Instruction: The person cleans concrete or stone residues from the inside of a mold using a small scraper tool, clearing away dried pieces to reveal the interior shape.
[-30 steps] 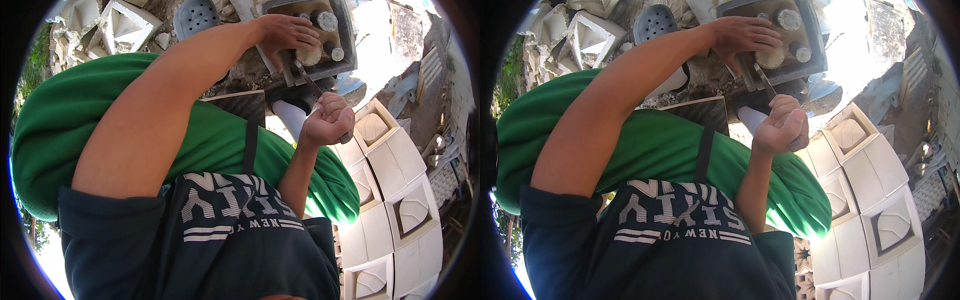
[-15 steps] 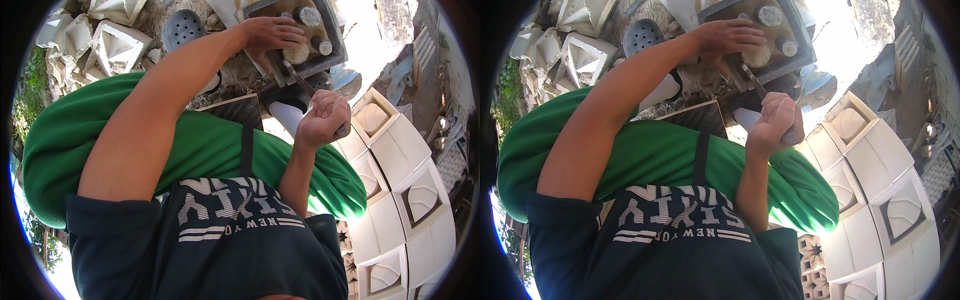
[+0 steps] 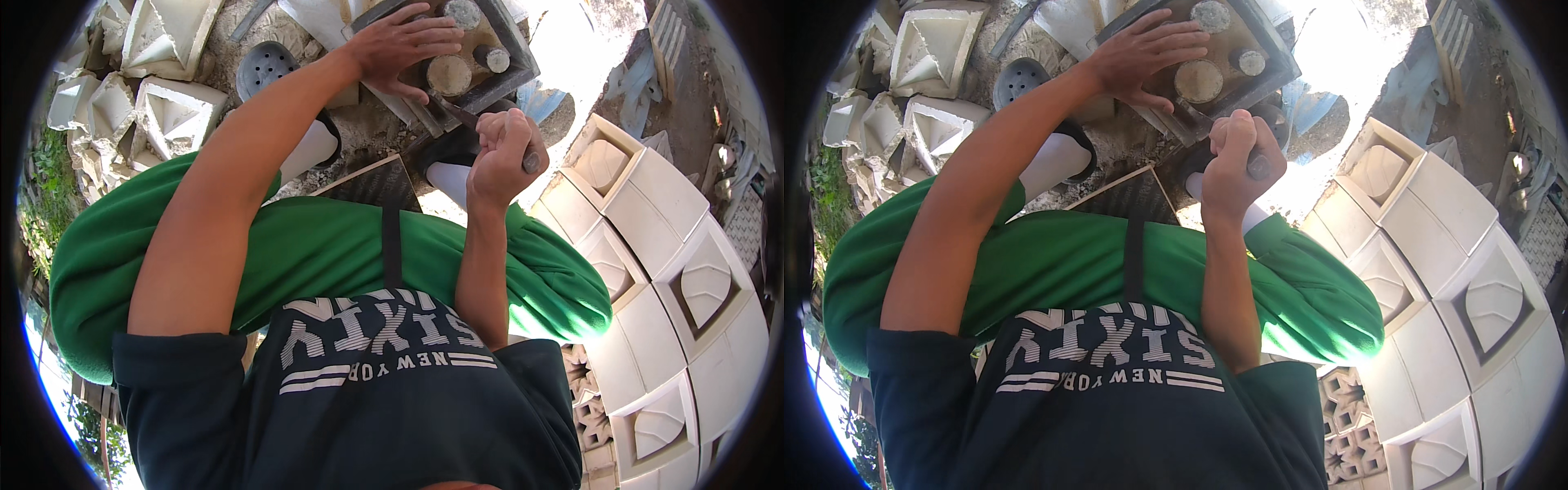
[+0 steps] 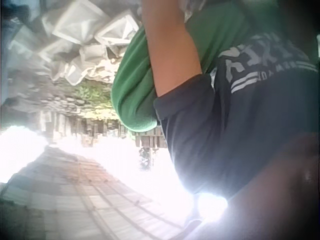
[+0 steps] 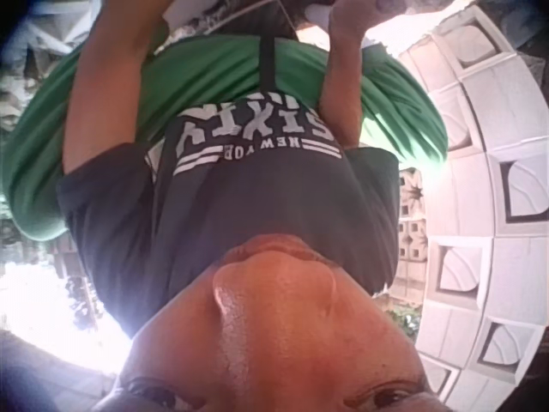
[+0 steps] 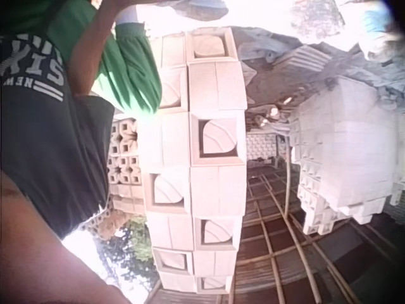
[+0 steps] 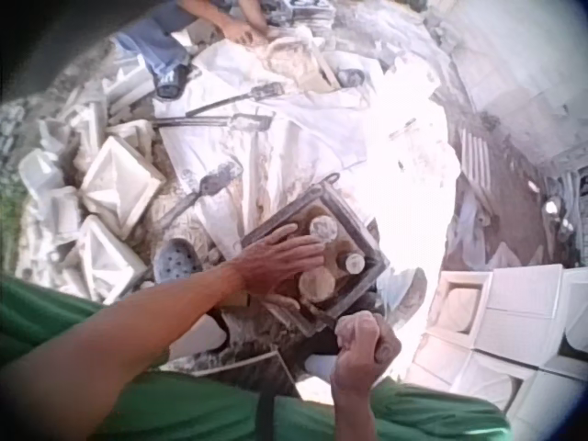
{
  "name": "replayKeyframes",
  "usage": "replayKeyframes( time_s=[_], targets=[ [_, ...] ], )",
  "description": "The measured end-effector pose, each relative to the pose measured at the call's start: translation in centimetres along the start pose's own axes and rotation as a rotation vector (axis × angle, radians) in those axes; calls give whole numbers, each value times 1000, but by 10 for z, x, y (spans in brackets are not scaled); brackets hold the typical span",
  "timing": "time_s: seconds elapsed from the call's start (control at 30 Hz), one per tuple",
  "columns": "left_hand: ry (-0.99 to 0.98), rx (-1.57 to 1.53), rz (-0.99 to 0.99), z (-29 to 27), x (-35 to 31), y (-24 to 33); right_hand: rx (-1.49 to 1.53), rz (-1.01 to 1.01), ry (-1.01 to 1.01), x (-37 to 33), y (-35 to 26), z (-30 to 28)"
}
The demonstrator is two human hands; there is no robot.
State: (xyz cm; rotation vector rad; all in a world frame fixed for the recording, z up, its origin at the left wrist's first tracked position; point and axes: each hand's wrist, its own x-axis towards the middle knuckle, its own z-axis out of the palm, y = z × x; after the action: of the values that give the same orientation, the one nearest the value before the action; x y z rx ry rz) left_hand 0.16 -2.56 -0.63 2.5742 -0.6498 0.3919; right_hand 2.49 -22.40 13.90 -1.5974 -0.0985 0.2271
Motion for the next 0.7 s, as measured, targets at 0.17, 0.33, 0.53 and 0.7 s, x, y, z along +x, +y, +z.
replayKeyframes(
  time_s=[0.17,0.33,0.53,0.7],
  targets=[
    [240,285,-722,-5,-3,-25,67,-25,25,-23,10,-7],
    [430,100,-1085,16,-12,-36,40,-28,-19,-32,-16,-5],
    [208,-66,-1274,7,-9,-32,-293,-48,-148,-37,-8,8],
    [217,-69,-1246,6,-8,-30,-147,-119,-117,-37,9,3]
  ],
)
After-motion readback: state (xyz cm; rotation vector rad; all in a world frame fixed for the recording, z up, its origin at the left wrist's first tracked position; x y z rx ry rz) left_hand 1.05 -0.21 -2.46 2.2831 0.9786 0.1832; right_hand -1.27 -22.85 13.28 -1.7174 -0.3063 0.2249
